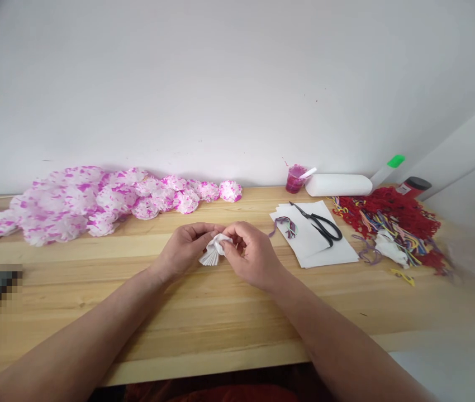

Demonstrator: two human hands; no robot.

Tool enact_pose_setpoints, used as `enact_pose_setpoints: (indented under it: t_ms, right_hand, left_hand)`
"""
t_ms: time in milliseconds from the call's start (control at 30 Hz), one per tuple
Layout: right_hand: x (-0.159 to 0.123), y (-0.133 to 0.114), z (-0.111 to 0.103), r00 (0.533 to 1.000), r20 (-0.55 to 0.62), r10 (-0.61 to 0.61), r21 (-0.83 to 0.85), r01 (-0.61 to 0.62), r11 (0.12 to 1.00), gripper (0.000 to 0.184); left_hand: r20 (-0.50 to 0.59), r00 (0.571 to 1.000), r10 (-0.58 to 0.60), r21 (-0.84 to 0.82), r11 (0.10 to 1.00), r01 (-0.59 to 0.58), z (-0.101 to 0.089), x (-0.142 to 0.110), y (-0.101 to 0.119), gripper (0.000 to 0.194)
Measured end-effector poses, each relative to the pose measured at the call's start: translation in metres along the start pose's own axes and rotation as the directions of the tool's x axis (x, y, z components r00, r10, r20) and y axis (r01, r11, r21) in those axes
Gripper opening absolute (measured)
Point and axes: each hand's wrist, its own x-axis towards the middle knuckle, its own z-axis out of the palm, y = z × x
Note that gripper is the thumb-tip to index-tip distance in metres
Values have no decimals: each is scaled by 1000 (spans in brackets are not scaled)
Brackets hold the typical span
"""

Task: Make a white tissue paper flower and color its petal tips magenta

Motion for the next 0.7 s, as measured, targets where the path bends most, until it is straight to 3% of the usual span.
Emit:
enact_pose_setpoints:
  t_ms: [300, 500, 700]
  right_hand:
    - [-1, 9, 13, 981, 2, 195, 354, -183, 917, 13]
    - [0, 9, 15, 987, -2, 162, 420, -146, 896, 14]
    - [1, 10, 16, 975, -12, 221, 428, -195, 883, 12]
  left_hand:
    - [-121, 988, 95, 118, 990, -81, 6, -3, -2, 31]
    - [-99, 994, 55, 91, 995, -46, 7, -1, -5, 31]
    - [-127, 990, 54, 119, 992, -39, 7, -1, -7, 30]
